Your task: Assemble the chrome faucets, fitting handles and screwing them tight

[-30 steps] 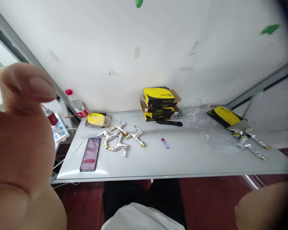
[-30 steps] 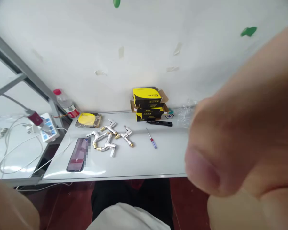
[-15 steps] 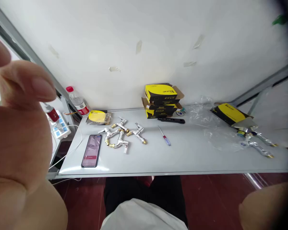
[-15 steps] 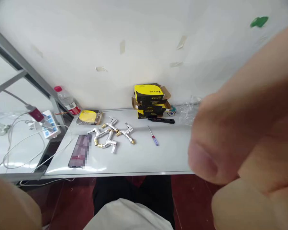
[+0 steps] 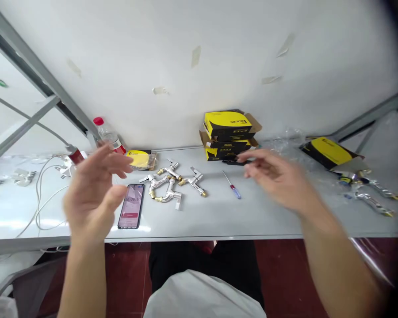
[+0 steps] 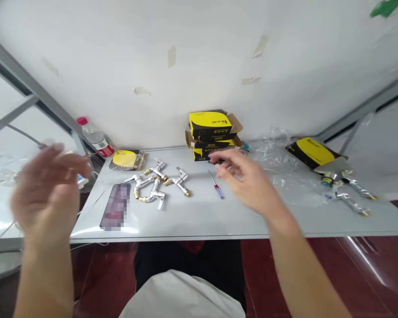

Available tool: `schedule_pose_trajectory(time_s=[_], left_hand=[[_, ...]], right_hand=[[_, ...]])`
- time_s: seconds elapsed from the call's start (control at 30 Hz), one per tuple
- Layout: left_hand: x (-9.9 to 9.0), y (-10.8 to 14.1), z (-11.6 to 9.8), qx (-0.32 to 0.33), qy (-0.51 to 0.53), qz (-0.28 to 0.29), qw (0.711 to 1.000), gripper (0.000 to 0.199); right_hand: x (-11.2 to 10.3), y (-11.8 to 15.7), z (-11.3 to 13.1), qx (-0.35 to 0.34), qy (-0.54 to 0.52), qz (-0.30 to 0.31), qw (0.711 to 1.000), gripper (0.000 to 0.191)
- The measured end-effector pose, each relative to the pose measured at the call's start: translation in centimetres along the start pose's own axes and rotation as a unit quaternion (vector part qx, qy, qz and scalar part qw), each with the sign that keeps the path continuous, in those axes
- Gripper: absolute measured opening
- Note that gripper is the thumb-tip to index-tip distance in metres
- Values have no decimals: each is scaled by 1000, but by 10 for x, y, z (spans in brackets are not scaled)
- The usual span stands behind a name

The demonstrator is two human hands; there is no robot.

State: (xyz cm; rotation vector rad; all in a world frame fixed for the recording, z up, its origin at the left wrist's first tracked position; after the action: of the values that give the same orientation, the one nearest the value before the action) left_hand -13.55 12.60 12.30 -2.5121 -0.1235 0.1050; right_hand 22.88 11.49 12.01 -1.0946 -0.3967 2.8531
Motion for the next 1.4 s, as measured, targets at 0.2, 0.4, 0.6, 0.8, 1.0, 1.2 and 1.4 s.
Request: schedule_pose_trajectory(time_s=[0.2,0.4,0.6,0.8,1.0,1.2,1.4], left_hand=[[67,100,120,-150,-163,153,963,28],[81,132,148,-235,-155,215,935,35],[80,124,153,-254,-138,216,933,35],[83,129,152,-259,-138,224,929,35],[73,113,142,-207,-180,182,944,32],[76,72,150,-129,-371,154,906,53],[108,77,175,-107,-428,202,874,50]], right_hand=[[102,47,-117,110,-46,17,993,34],[103,63,-142,166,-109,-18,980,36],[103,59,-137,151,-84,-22,985,34],[103,60,-136,153,-83,-23,985,32],[104,53,-128,145,-49,4,988,34],[138,13,-105,85,66,72,992,41],[153,10,-116,51,124,-4,991,28]])
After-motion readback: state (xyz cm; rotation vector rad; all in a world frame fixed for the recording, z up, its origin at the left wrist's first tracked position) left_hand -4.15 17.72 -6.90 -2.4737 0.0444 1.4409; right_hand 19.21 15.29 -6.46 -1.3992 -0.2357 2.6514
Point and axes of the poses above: each hand's wrist, its own y-axis away from the middle knuckle, its own x-axis out of the palm, z = x × y, the point moved 8 cm from there along -y, towards the middle knuckle, and after that the axes turned 4 degrees about z, right-handed, at the moved point
